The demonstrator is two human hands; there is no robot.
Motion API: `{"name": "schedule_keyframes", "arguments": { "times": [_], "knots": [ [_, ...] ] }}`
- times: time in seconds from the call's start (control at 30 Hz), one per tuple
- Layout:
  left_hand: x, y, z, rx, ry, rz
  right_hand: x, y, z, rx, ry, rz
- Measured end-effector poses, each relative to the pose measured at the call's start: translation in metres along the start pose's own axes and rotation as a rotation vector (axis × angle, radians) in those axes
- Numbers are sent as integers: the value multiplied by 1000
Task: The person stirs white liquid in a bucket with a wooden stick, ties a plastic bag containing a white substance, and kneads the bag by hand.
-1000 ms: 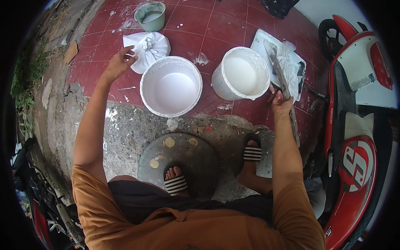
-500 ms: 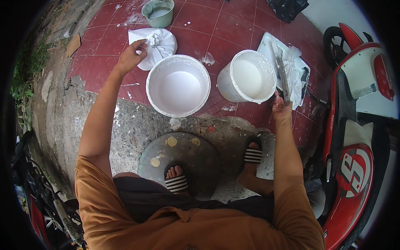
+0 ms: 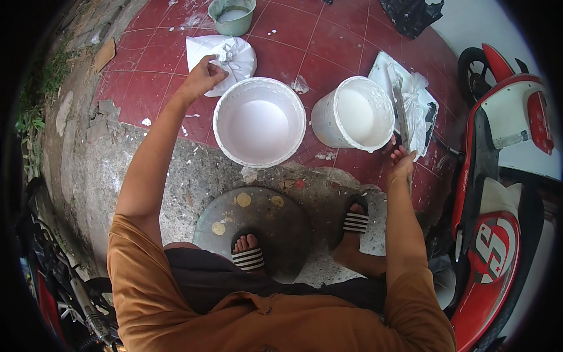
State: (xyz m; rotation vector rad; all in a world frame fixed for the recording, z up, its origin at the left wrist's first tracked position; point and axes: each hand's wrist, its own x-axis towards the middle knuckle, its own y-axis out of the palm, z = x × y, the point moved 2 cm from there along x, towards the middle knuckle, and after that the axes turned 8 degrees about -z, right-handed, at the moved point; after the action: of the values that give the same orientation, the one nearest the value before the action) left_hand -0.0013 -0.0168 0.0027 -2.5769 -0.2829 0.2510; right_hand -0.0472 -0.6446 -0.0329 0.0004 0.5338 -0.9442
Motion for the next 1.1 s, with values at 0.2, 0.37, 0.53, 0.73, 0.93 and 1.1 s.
{"name": "schedule_keyframes", "arguments": {
  "times": [0.2,0.37,0.53,0.73,0.93,1.1],
  "knots": [
    [23,-16,2,-91,127,-106,-34,0,40,-65,-186,-85],
    [56,-13,-15,210,404,19,-103,5,94,-266,-305,253],
    [73,0,-18,409,462,81,-194,-19,138,-300,-318,461],
    [61,-23,-15,543,572,31,-241,-51,133,-363,-301,491],
    [44,-29,-15,580,637,-67,-257,-30,122,-409,-289,638],
    [35,-40,-3,547,543,-115,-266,-27,117,-437,-285,712]
  ]
}}
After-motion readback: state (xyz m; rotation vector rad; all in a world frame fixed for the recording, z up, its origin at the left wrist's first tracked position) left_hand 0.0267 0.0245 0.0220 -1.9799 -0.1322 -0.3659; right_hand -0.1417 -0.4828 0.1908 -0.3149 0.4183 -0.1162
